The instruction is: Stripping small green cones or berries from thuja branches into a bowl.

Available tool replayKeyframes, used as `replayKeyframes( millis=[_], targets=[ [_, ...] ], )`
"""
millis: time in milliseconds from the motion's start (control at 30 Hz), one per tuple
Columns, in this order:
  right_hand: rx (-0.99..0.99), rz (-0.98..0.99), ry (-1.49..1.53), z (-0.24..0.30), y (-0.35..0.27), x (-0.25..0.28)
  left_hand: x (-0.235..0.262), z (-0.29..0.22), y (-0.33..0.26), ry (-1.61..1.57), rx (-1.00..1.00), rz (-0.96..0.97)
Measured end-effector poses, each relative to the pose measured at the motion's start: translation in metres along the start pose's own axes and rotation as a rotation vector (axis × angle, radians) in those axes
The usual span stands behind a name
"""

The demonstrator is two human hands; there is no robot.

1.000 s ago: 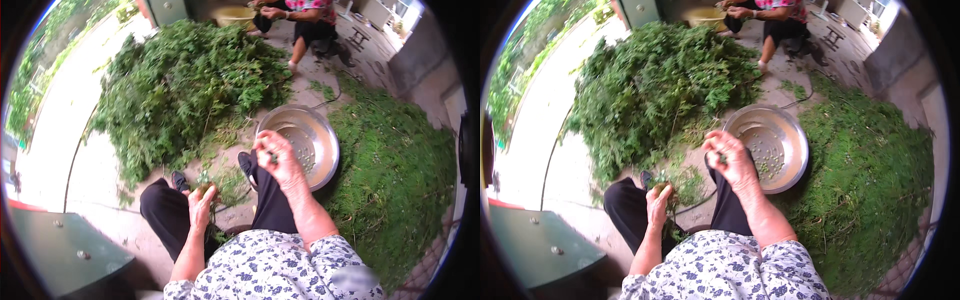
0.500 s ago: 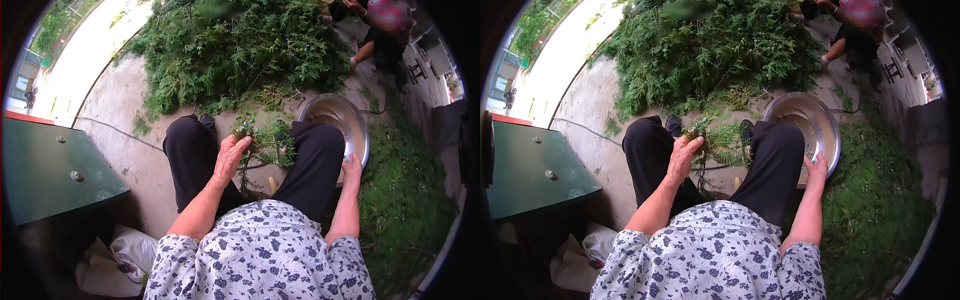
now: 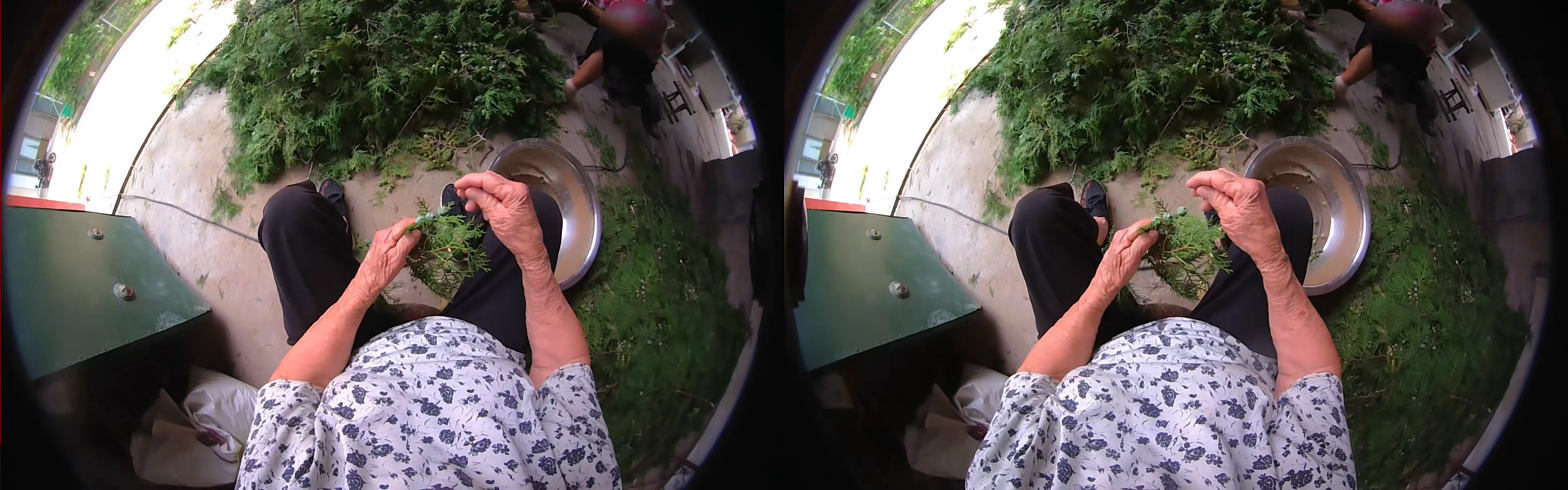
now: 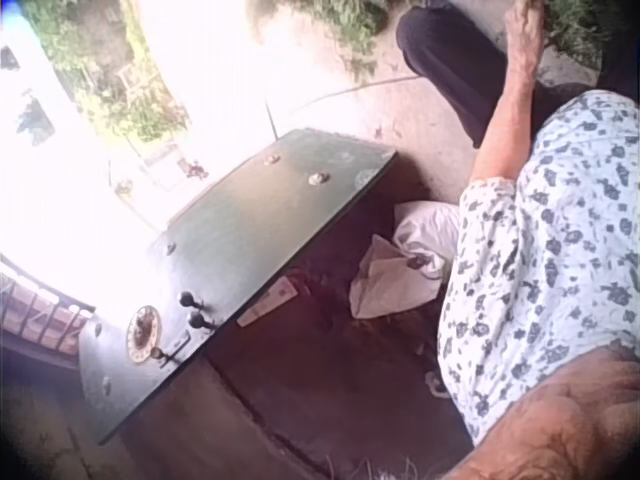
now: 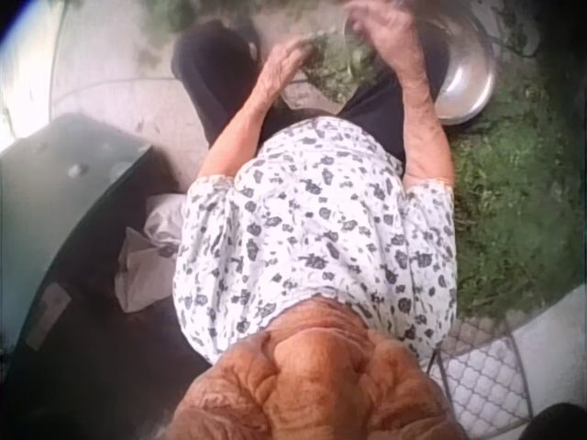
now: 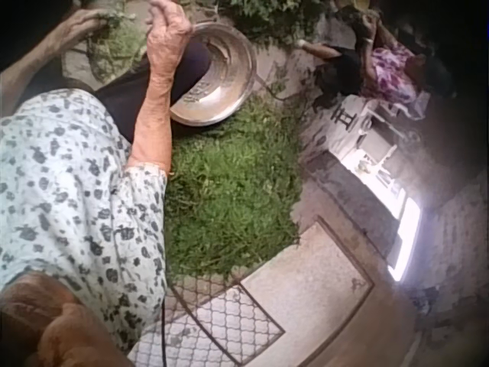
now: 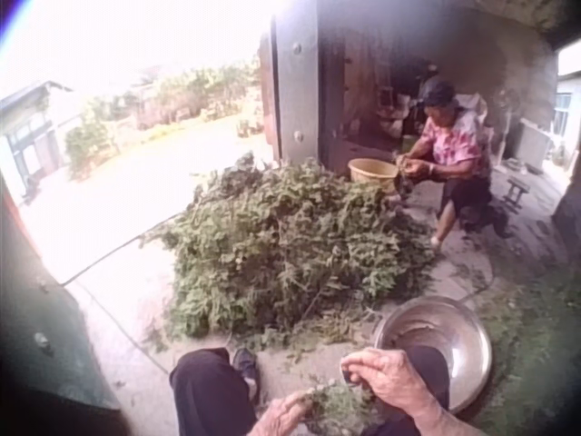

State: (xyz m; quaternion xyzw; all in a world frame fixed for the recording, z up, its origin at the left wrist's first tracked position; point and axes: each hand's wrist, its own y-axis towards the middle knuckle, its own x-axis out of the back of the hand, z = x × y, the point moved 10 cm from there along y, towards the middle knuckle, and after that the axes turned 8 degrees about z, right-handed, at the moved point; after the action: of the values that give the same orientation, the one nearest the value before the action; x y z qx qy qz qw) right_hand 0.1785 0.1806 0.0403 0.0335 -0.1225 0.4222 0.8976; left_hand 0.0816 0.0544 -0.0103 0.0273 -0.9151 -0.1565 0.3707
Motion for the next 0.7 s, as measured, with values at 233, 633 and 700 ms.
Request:
replayKeyframes(
  millis=[233,633,700],
  targets=[
    [0.15,0.324,-0.237,-0.015,0.005,-0.075,-0.018,0.022,-0.01,-0.016,0.151,0.144],
    [0.254,-0.143,-0.366,-0.013,-0.014,-0.062,-0.03,0.037,-0.013,-0.049,0.431,0.087],
    [0.091,-0.151,-0.12,-0.03,-0.002,-0.054,-0.019,0.045,-0.013,-0.203,0.486,-0.059]
  ],
)
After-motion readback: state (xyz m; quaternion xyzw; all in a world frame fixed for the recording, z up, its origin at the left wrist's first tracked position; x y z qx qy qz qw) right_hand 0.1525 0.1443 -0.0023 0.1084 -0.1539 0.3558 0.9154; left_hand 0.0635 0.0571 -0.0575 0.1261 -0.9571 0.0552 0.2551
